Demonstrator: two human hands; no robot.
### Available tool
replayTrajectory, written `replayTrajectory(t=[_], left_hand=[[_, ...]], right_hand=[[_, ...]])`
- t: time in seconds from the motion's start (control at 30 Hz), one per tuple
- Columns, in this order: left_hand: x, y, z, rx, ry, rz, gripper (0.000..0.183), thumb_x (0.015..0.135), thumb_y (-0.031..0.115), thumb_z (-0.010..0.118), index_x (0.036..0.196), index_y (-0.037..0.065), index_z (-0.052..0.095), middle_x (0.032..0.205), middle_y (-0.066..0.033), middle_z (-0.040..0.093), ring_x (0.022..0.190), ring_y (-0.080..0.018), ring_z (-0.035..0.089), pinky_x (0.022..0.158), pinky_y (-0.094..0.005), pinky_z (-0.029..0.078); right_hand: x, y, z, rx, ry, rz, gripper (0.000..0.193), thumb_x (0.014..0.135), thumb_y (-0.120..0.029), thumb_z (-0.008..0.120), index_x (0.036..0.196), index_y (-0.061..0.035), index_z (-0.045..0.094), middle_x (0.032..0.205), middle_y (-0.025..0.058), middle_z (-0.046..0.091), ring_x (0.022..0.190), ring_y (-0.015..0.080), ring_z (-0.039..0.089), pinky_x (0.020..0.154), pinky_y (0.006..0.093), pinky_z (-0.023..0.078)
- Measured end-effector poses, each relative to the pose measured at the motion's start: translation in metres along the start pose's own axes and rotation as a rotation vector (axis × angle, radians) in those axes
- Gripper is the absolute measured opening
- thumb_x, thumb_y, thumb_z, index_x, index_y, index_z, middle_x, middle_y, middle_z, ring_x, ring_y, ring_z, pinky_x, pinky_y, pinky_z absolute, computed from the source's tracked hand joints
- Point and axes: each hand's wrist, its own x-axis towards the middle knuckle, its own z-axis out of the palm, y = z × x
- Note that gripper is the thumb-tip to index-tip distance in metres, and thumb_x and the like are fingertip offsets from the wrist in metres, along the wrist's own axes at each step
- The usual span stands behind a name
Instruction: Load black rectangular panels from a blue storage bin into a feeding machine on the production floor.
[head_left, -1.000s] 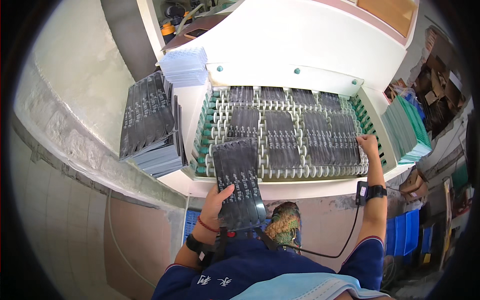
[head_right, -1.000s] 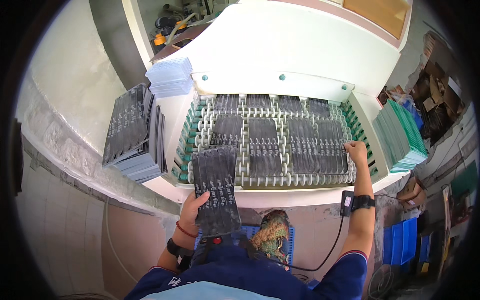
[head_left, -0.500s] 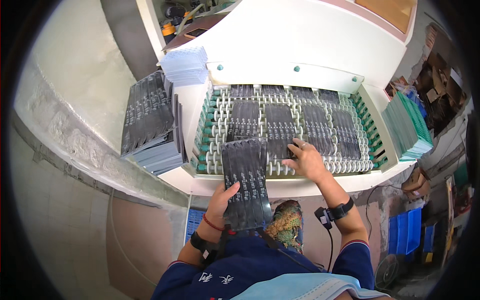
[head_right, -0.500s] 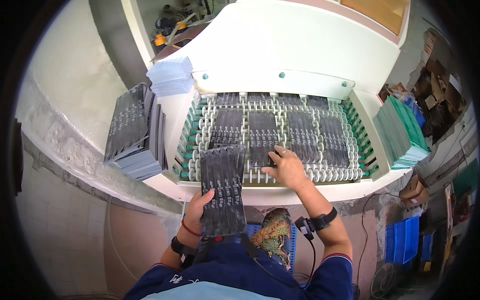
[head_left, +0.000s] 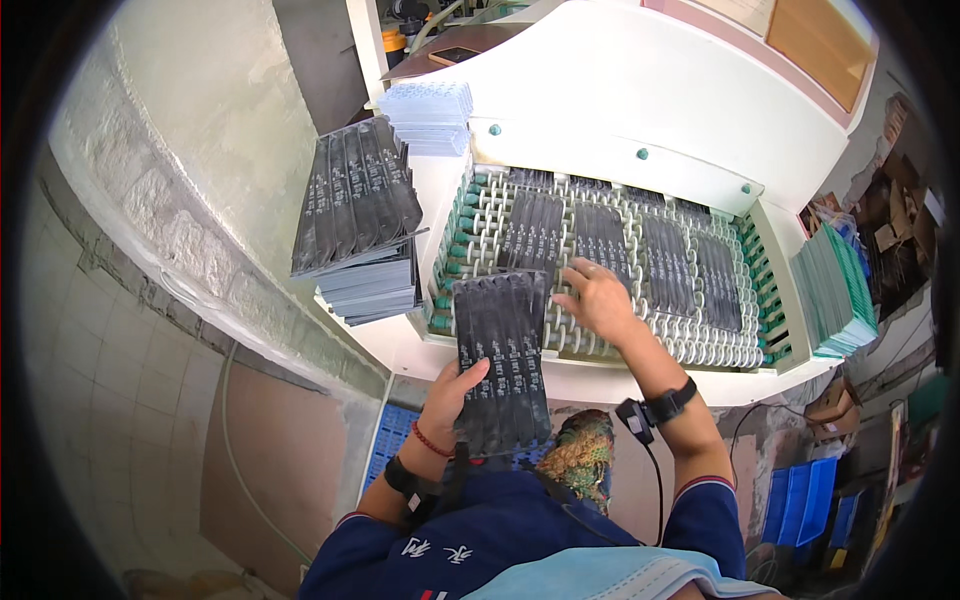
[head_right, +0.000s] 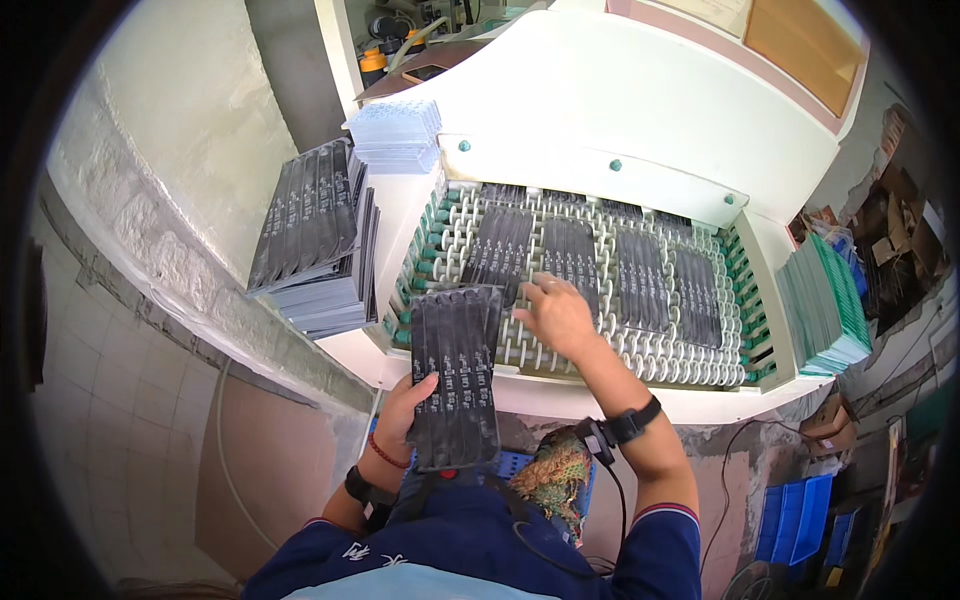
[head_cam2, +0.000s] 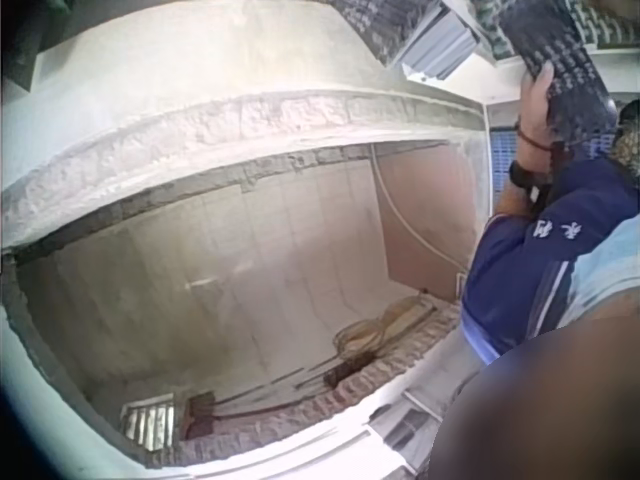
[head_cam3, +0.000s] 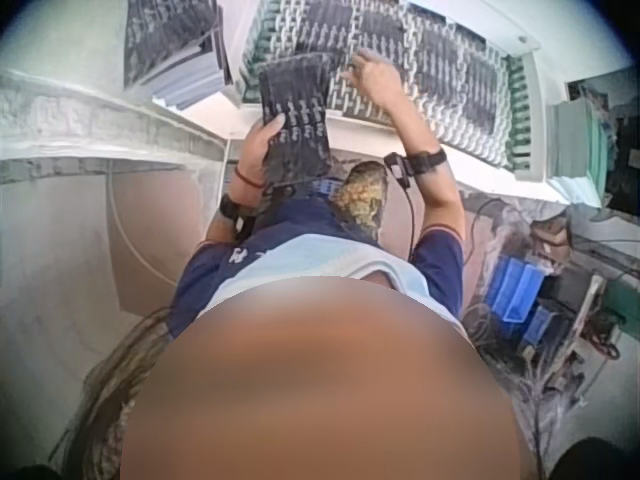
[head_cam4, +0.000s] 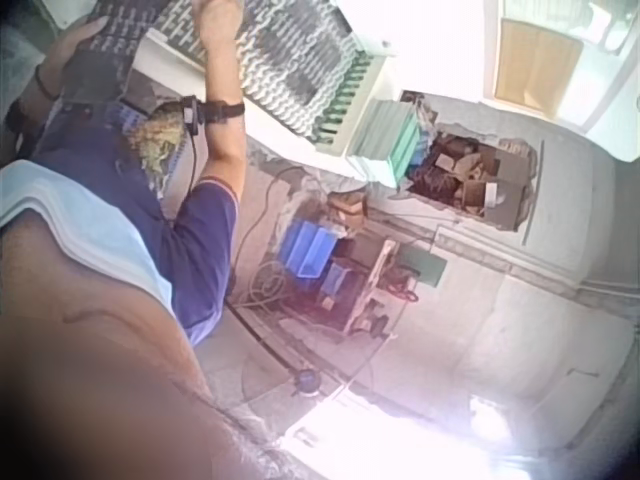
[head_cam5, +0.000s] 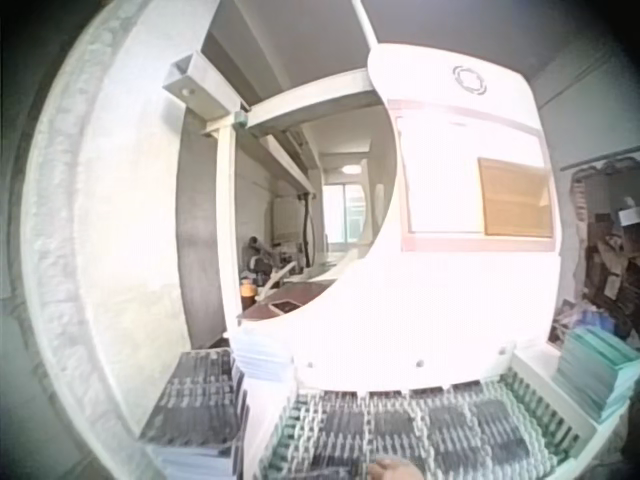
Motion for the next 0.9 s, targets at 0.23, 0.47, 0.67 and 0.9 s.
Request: replayTrajectory(t=[0.23,0.47,0.67,0.9], left_hand=[[-0.002,-0.001,-0.007,0.063,-0.035,0.012,0.032,0.088,0.019,0.056,0.11,-0.004,0.053,0.095,-0.0066,0.062,0.082,-0.0137,0.061,0.072,-0.0267,0.05],[0.0,-0.003,-0.009,0.046,-0.045,-0.014,0.032,0.088,0.019,0.057,0.111,-0.003,0.053,0.097,-0.0072,0.061,0.083,-0.0143,0.061,0.074,-0.0273,0.049],[0.002,-0.004,-0.006,-0.24,-0.047,-0.133,0.034,0.089,0.019,0.049,0.11,-0.007,0.052,0.101,-0.0115,0.062,0.086,-0.0186,0.062,0.077,-0.0304,0.05],[0.037,-0.018,-0.016,-0.141,-0.104,-0.097,0.032,0.089,0.016,0.043,0.106,-0.009,0.053,0.096,-0.0146,0.064,0.082,-0.0216,0.064,0.075,-0.0323,0.052]], right_hand=[[0.028,0.021,0.046,-0.034,-0.199,-0.238,0.037,0.08,-0.021,0.058,0.114,-0.0047,0.055,0.119,0.0199,0.052,0.113,0.0337,0.048,0.097,0.0389,0.038],[0.033,0.024,0.039,-0.009,-0.163,-0.294,0.034,0.083,-0.021,0.057,0.113,-0.0046,0.056,0.118,0.0201,0.052,0.113,0.0329,0.049,0.097,0.0396,0.037],[0.011,0.002,-0.009,0.249,-0.011,-0.028,0.028,0.083,-0.018,0.058,0.105,-0.0012,0.059,0.096,0.0184,0.06,0.087,0.0309,0.059,0.078,0.0362,0.048],[-0.073,-0.043,-0.038,1.18,-0.349,0.612,0.02,0.087,-0.017,0.059,0.087,0.0035,0.063,0.066,0.0019,0.059,0.054,0.0055,0.052,0.049,0.0207,0.044]])
